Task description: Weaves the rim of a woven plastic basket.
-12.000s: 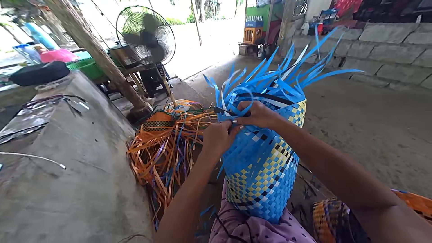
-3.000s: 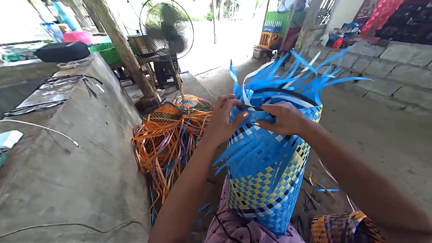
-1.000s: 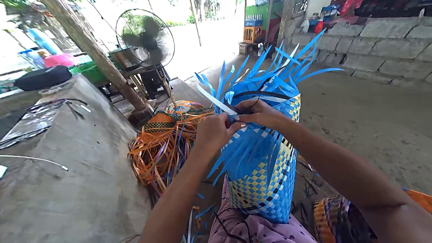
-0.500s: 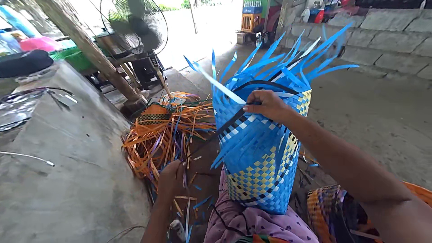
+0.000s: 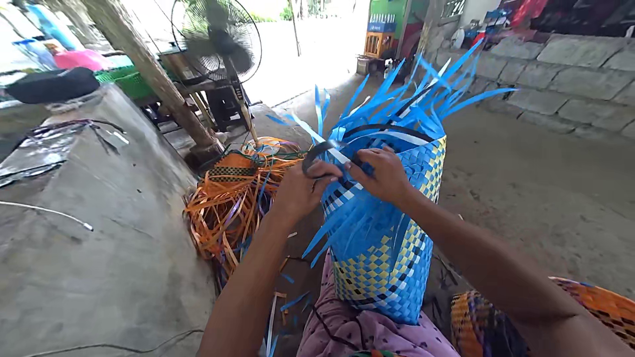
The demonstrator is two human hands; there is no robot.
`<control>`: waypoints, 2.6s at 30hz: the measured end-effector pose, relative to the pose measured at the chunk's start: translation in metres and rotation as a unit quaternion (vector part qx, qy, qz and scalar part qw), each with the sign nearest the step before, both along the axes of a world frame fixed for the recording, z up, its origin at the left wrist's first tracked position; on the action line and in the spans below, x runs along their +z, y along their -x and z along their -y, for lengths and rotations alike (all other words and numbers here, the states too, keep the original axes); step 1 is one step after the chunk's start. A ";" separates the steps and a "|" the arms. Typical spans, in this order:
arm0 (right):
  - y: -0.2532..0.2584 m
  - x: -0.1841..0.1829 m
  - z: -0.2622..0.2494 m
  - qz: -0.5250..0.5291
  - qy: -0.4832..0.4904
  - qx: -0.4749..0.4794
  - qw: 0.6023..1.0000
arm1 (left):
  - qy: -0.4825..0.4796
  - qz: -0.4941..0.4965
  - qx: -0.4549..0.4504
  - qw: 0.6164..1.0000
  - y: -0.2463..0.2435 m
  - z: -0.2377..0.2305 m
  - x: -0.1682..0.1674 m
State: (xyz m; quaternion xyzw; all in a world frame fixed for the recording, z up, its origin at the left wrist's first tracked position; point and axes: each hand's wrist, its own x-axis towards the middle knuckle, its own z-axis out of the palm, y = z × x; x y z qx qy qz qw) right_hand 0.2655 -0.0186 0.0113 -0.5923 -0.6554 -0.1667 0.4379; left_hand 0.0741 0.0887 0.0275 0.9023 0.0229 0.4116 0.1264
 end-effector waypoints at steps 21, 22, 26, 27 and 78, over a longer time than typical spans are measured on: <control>-0.004 0.001 0.003 -0.047 0.014 0.050 0.998 | -0.129 -0.093 0.030 0.987 -0.019 0.018 0.036; -0.005 0.000 0.002 -0.049 0.021 0.052 0.997 | -0.120 -0.092 0.035 0.988 -0.020 0.016 0.033; -0.017 0.002 0.006 -0.069 0.096 0.099 0.988 | -0.049 -0.114 0.102 0.987 -0.014 0.013 0.013; -0.021 0.004 0.008 -0.073 0.121 0.117 0.983 | -0.016 -0.133 0.137 0.981 -0.010 0.015 0.009; -0.004 0.018 -0.001 0.009 0.132 0.025 0.991 | 0.089 0.026 0.137 0.986 0.017 0.016 -0.016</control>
